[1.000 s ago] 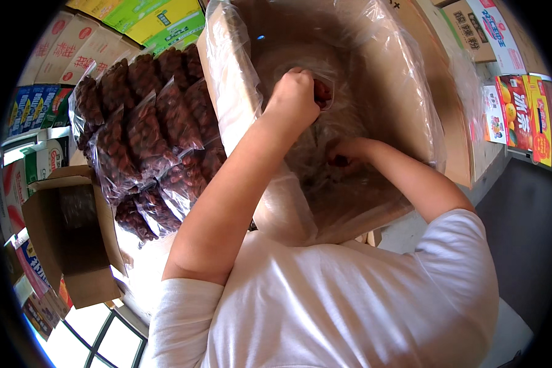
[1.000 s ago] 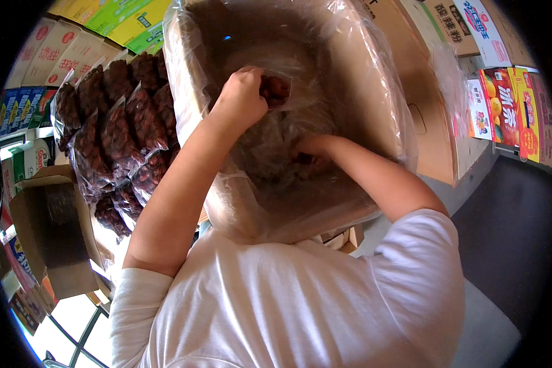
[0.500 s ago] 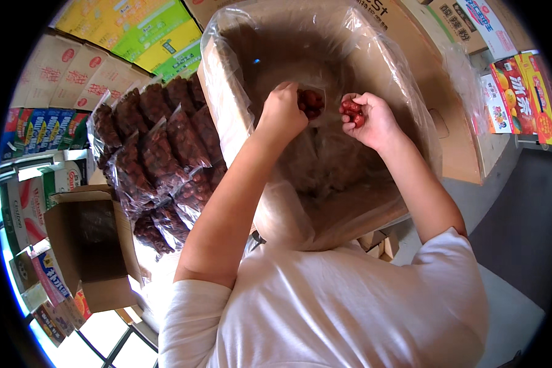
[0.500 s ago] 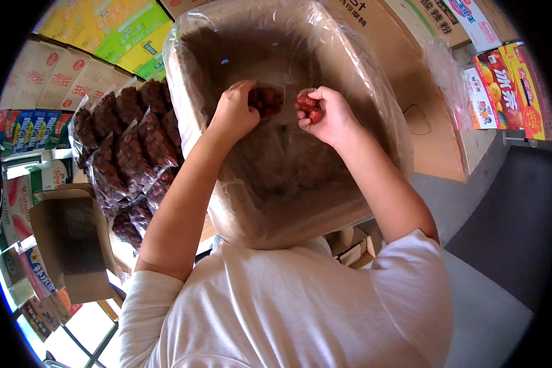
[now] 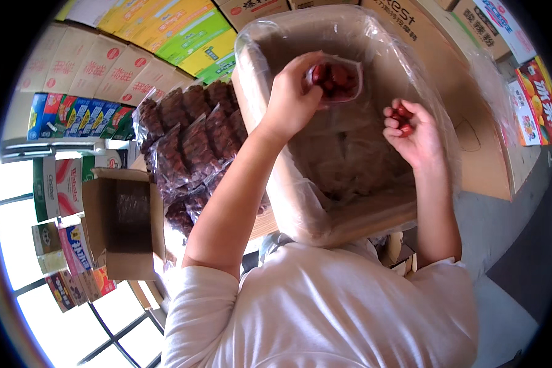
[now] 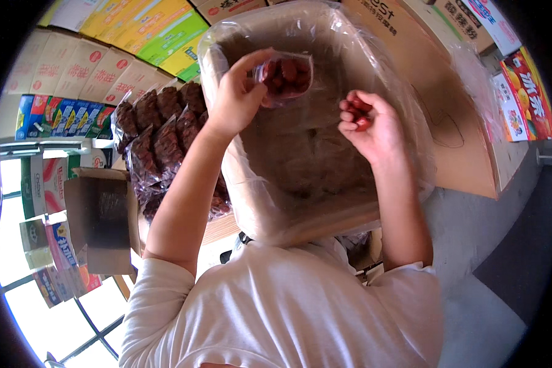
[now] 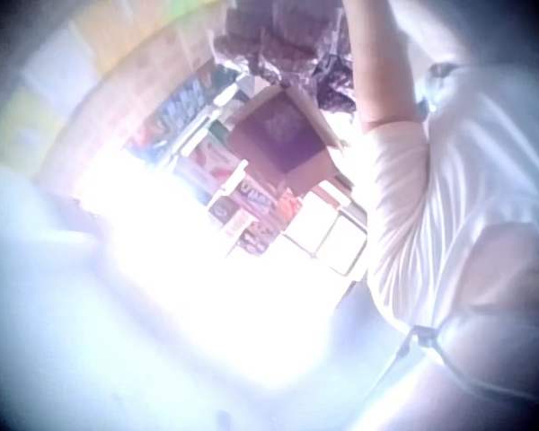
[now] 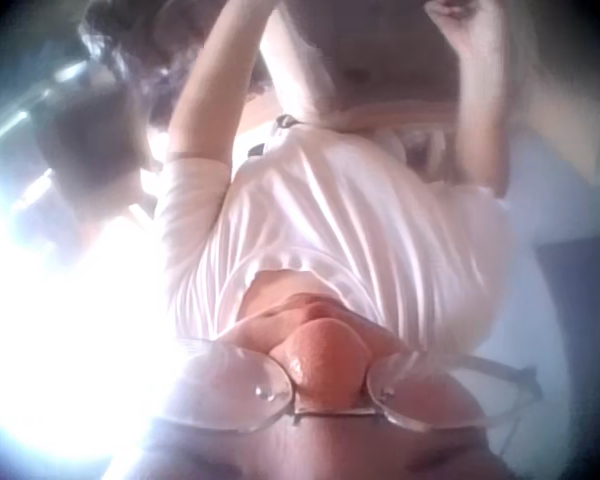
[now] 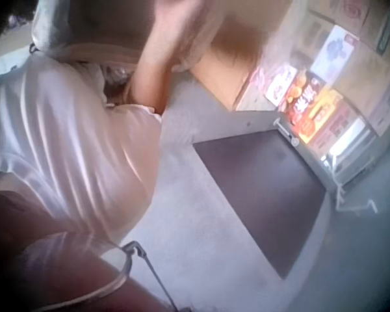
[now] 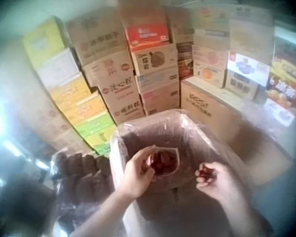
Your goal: The person scoops dried red dates from a large bulk bag into small clear plastic bags. They then seal each filled bag and place it on a wooden table alongside other completed packages. The process is repeated continuously throughout the clip.
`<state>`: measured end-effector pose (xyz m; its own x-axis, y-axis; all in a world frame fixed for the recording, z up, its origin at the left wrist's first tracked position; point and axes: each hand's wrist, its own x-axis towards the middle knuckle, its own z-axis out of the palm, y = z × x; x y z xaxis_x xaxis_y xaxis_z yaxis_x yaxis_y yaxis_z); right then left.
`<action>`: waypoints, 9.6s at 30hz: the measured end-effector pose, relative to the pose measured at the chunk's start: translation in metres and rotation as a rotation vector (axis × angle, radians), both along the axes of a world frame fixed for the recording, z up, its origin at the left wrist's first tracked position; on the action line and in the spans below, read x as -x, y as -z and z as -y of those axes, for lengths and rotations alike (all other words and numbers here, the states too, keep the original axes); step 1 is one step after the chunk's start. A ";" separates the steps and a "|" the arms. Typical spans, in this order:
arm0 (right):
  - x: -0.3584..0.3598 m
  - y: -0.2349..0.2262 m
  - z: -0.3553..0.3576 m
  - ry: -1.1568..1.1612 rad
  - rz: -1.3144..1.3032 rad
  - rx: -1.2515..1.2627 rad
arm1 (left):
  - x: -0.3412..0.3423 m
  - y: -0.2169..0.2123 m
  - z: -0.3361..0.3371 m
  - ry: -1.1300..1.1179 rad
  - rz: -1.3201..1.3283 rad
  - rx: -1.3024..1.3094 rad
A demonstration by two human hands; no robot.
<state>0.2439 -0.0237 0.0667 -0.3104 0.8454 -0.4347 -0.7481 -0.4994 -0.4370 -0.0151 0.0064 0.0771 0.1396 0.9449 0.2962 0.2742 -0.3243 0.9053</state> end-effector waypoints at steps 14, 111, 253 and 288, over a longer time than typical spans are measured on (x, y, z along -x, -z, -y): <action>-0.016 -0.017 0.066 0.186 -0.128 -0.198 | 0.127 -0.211 0.133 0.058 0.047 0.119; 0.334 0.205 0.295 -0.465 0.473 -1.383 | 0.235 0.174 0.440 -0.531 0.131 0.024; 0.279 0.230 0.278 0.264 0.558 -1.064 | 0.250 0.253 0.444 -0.560 0.489 -0.207; 0.276 0.278 0.275 -0.149 0.342 -0.825 | 0.244 0.251 0.445 -0.591 0.526 -0.195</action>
